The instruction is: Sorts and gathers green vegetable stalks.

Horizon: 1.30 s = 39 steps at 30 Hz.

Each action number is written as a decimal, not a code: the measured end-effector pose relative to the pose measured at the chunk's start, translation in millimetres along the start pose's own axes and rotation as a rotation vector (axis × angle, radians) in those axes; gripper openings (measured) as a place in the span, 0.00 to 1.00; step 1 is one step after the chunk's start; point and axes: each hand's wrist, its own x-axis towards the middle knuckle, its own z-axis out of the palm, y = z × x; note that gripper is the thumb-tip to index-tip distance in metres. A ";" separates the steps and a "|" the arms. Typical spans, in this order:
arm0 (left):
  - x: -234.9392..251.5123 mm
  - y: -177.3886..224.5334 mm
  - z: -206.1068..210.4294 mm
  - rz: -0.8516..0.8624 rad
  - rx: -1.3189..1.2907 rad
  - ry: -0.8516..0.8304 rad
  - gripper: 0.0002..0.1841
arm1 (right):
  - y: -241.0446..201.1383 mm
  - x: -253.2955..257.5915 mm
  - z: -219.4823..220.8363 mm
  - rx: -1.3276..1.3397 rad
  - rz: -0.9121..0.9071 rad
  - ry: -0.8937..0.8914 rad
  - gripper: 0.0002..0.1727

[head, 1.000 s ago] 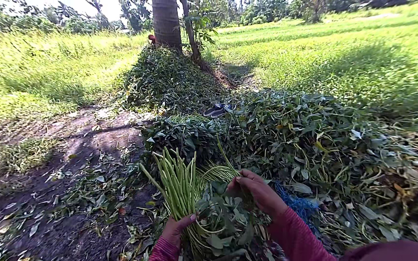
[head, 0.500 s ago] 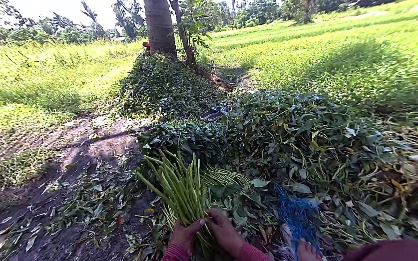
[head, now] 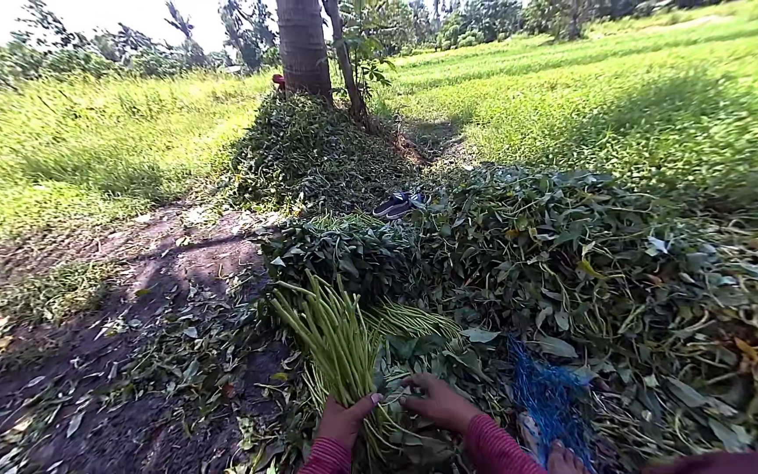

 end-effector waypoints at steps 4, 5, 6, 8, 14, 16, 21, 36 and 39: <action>-20.0 14.0 23.1 0.021 0.633 -0.022 0.42 | -23.1 -16.0 -12.4 0.594 -0.210 -0.103 0.55; -26.6 18.6 31.1 0.052 0.787 -0.090 0.40 | -23.5 -17.7 -10.0 0.685 -0.272 -0.135 0.54; -32.8 21.2 39.6 0.108 0.909 -0.150 0.37 | -18.5 -16.4 -7.1 0.758 -0.331 -0.134 0.54; -43.8 21.6 53.9 0.232 1.033 -0.214 0.32 | 1.3 -8.9 -6.3 0.893 -0.490 -0.153 0.60; -52.0 37.7 67.3 0.214 1.000 -0.424 0.34 | -10.5 -20.8 -32.2 1.024 -0.762 -0.367 0.60; -46.5 40.2 63.1 0.137 0.905 -0.488 0.40 | -15.1 -22.6 -32.7 1.057 -0.768 -0.300 0.59; -40.8 32.7 64.6 0.083 0.720 -0.357 0.44 | -28.3 -27.2 -24.9 1.198 -0.570 0.064 0.42; -19.6 42.5 28.7 -0.038 0.577 -0.706 0.55 | -78.9 -44.9 -13.1 1.062 -0.347 0.102 0.34; -7.0 61.1 -0.2 0.088 0.665 -0.596 0.50 | -83.0 -52.6 -43.7 1.153 -0.312 0.287 0.23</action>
